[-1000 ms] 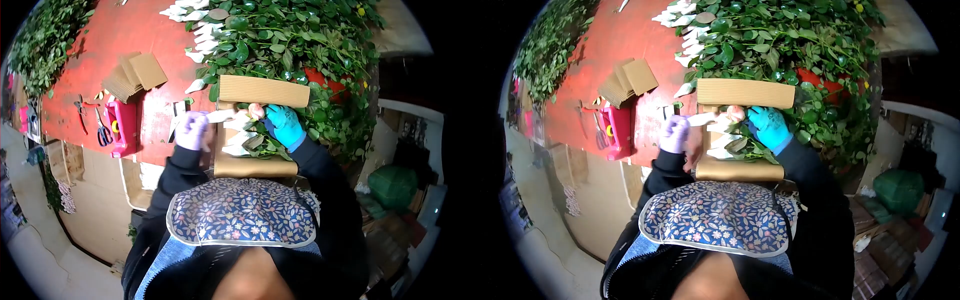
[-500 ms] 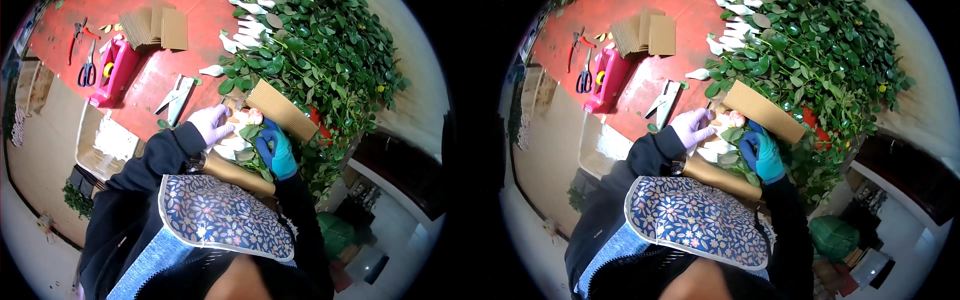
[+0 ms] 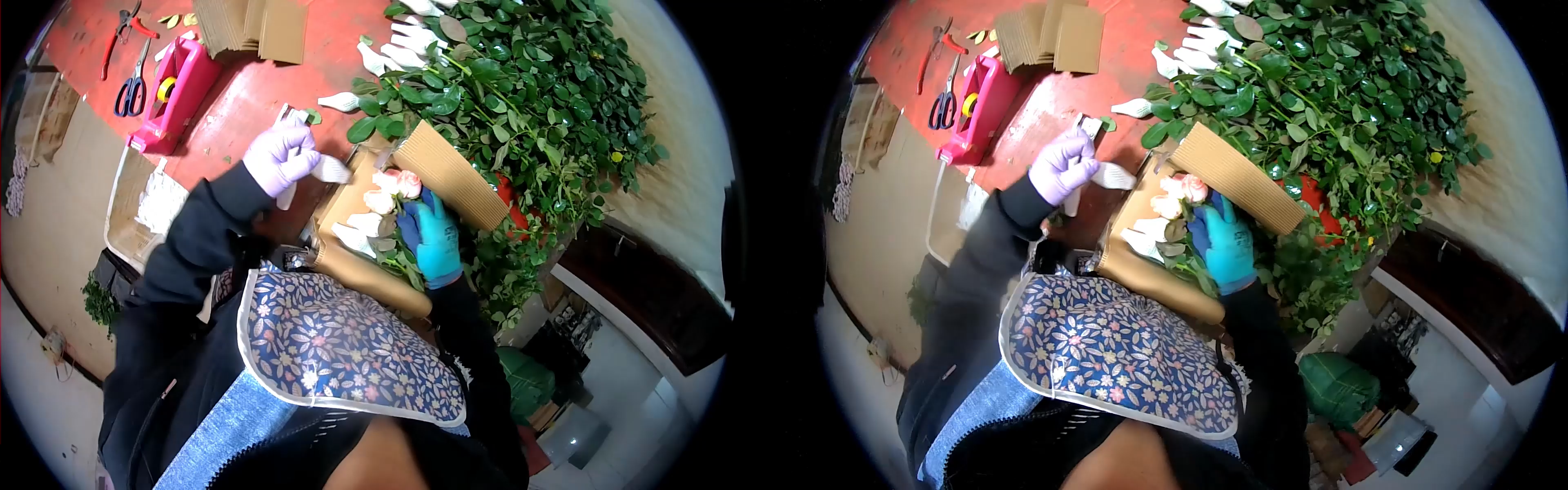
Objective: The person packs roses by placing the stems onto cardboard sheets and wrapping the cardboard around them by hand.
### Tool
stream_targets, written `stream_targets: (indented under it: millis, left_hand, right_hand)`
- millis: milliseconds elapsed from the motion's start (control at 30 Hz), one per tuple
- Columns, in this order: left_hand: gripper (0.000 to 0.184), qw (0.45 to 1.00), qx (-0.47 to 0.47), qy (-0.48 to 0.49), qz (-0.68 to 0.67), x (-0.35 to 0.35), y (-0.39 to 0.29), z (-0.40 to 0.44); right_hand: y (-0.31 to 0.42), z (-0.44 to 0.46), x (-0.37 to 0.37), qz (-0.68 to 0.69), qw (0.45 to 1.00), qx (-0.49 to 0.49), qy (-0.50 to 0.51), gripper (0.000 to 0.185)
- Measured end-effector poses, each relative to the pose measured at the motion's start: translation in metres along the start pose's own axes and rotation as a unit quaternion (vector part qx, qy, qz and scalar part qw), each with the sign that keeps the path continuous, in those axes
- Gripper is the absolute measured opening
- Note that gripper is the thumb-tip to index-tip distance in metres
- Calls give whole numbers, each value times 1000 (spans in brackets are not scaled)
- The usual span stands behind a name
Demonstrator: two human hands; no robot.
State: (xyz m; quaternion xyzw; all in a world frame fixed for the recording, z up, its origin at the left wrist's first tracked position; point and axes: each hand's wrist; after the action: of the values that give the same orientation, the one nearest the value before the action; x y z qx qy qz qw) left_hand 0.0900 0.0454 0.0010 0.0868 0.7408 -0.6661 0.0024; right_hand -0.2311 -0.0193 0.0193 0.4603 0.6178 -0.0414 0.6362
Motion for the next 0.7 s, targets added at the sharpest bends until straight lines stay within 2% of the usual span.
stream_targets:
  millis: [33,67,100,133,167,233,300,367,433,533,667,700]
  left_hand:
    - [11,993,108,-1,51,-6,3,0]
    - [11,992,100,71,37,-10,-3,-3]
    - [14,990,19,139,11,-3,-5,-9]
    - [15,985,5,160,68,7,-14,-9]
    - [17,976,-8,180,124,18,-25,-6]
    - [37,959,-9,234,162,37,-28,0]
    - [35,937,29,250,241,63,-8,1]
    - [35,948,51,220,222,71,-7,2]
    - [36,947,-8,241,211,70,-12,4]
    - [36,948,-21,266,176,68,-13,3]
    - [36,953,2,249,175,61,-9,-2]
    - [36,965,30,206,161,56,-7,-7]
  right_hand:
    - [-2,-3,-3,3,1000,-2,7,20]
    - [-3,-6,-8,100,994,4,30,21]
    - [0,-12,-15,166,983,42,71,25]
    - [4,-17,-23,227,964,85,106,28]
    - [14,-10,-29,225,965,83,110,28]
    - [35,-1,-35,20,990,-14,137,31]
    - [27,-3,-24,-13,992,-42,118,30]
    - [29,-3,-17,-96,990,-36,95,24]
    - [32,-2,-15,-77,991,-14,106,24]
    - [25,-4,-7,-112,990,-24,87,23]
    - [25,-3,-3,-127,988,-3,91,19]
    - [25,-3,-2,-136,987,-2,89,18]
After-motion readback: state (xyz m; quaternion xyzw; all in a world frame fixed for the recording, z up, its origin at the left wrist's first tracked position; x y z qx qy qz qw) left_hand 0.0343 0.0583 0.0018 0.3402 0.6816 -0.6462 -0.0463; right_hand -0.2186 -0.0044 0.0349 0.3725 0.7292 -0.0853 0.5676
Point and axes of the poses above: each hand's wrist, its own z-axis towards the middle knuckle, its own x-axis out of the palm, y = z × x, and after that the axes turned 9 degrees about y, right-handed
